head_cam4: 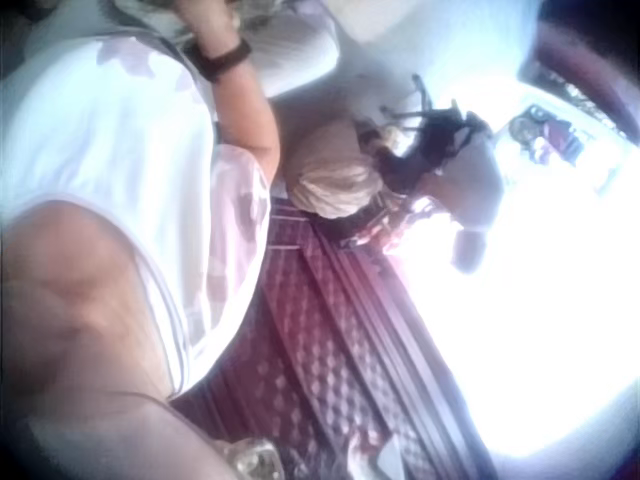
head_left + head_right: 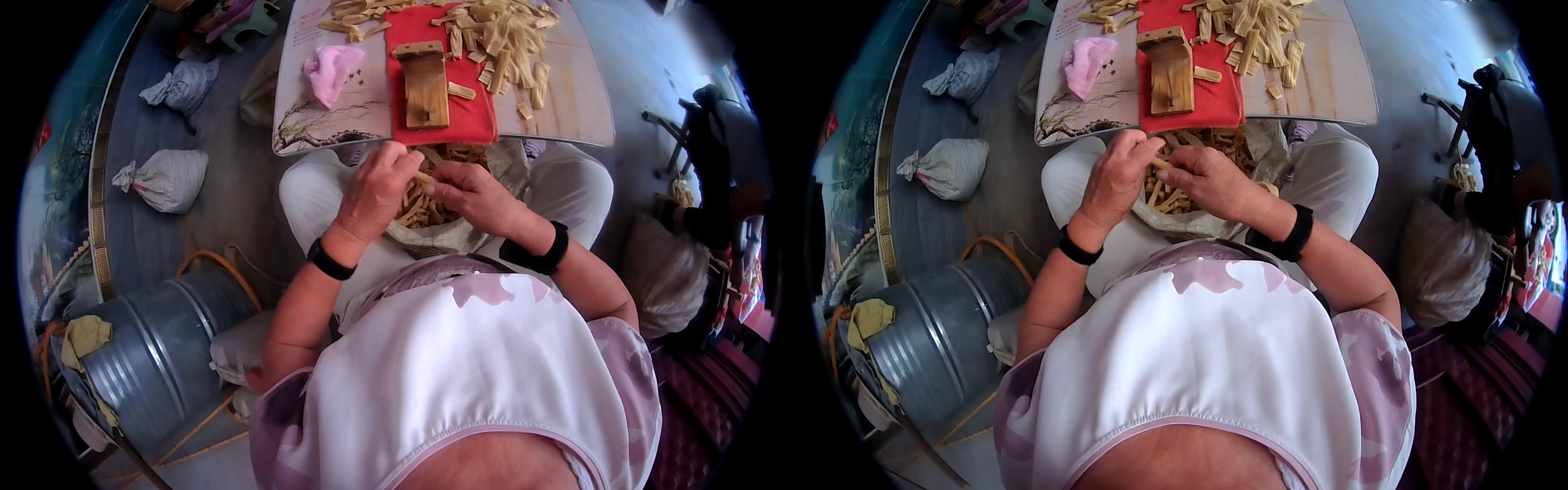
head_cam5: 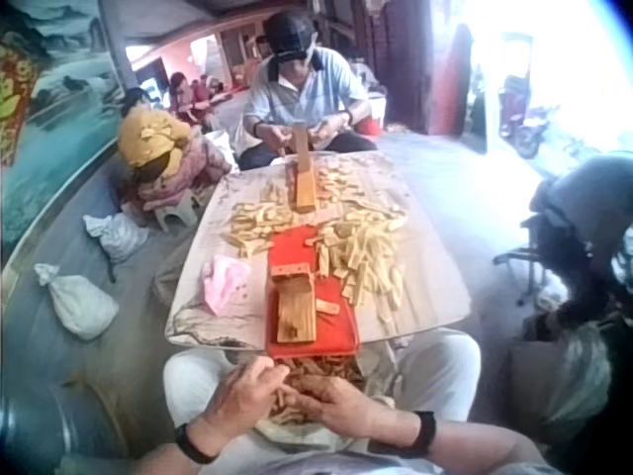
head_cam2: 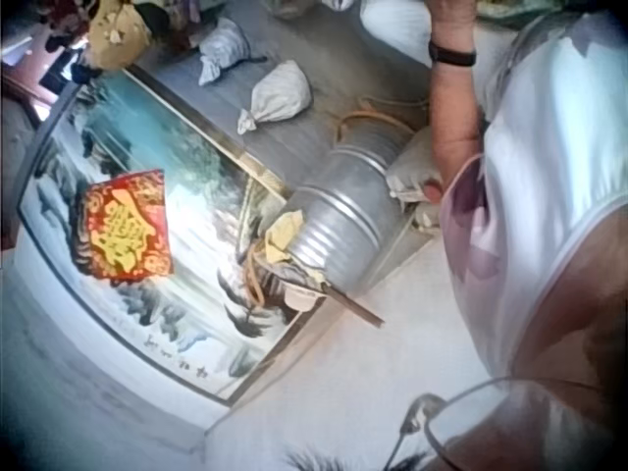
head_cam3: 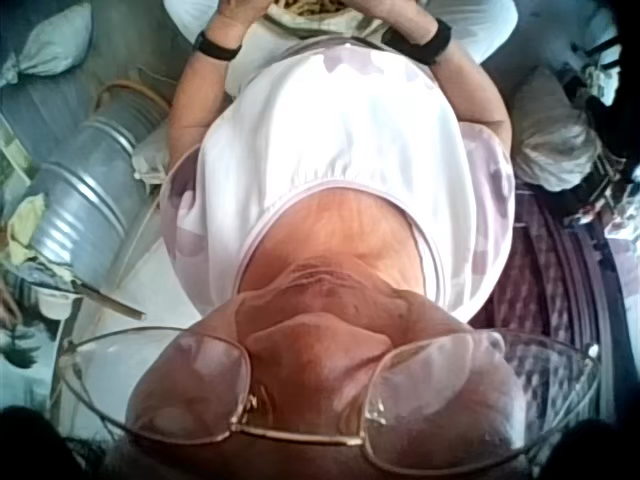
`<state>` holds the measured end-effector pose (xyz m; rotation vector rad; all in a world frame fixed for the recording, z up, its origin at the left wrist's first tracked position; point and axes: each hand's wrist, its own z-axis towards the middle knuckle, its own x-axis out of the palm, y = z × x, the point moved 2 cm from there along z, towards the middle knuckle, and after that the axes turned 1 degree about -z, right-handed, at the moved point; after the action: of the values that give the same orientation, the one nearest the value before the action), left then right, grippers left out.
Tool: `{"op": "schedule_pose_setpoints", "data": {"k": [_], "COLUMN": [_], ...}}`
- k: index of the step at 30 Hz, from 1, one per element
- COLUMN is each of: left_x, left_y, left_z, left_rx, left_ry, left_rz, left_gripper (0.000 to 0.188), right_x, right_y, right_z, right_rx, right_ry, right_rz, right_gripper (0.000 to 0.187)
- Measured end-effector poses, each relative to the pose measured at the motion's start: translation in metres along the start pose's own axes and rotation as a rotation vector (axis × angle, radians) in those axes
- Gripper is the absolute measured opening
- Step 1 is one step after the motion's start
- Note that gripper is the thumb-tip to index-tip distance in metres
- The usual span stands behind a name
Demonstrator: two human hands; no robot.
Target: The person assembles small wooden or bamboo strips into knots or structural pieces by hand, taking components from a bag and placing completed units onto a small red wooden stand on a table.
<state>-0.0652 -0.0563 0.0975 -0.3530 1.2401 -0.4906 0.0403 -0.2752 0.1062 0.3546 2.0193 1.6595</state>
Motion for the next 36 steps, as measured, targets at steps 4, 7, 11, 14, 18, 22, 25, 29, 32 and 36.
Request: {"op": "schedule_pose_setpoints", "data": {"k": [4,7,11,14,18,22,25,29,32,36], "left_x": [-0.005,-0.003,0.008,0.014,0.013,0.011,0.011,0.012,0.018,-0.003], "left_y": [0.044,0.069,0.072,0.068,0.068,0.091,0.105,0.123,0.107,0.106], "left_z": [0.000,0.012,0.034,0.048,0.066,0.080,0.087,0.091,0.089,0.052], "left_rx": [0.270,0.260,0.102,-0.270,-0.394,-0.271,-0.392,-0.326,-0.323,-0.444], "left_ry": [-0.204,-0.190,-0.160,-0.018,-0.006,-0.072,-0.054,-0.101,-0.075,-0.080], "left_rz": [0.325,0.334,-0.031,-0.913,-1.036,-0.672,-0.643,-0.399,-0.170,-0.072], "left_gripper": [0.021,0.017,0.018,0.024,0.021,0.016,0.018,0.026,0.026,0.024], "right_x": [0.013,0.017,-0.008,-0.034,-0.050,-0.050,-0.046,-0.036,-0.042,-0.043], "right_y": [0.022,0.034,0.027,0.006,0.003,0.009,0.019,0.013,-0.021,-0.018], "right_z": [0.004,0.010,0.031,0.047,0.055,0.073,0.083,0.105,0.108,0.098], "right_rx": [-0.055,-0.093,-0.071,-0.036,-0.079,-0.064,-0.129,-0.123,-0.095,-0.063], "right_ry": [-0.023,-0.083,-0.218,-0.339,-0.426,-0.445,-0.480,-0.501,-0.507,-0.509], "right_rz": [0.052,0.079,0.064,0.101,-0.069,-0.050,-0.141,-0.376,-0.545,-0.652], "right_gripper": [0.029,0.025,0.025,0.026,0.033,0.036,0.036,0.039,0.039,0.034]}}
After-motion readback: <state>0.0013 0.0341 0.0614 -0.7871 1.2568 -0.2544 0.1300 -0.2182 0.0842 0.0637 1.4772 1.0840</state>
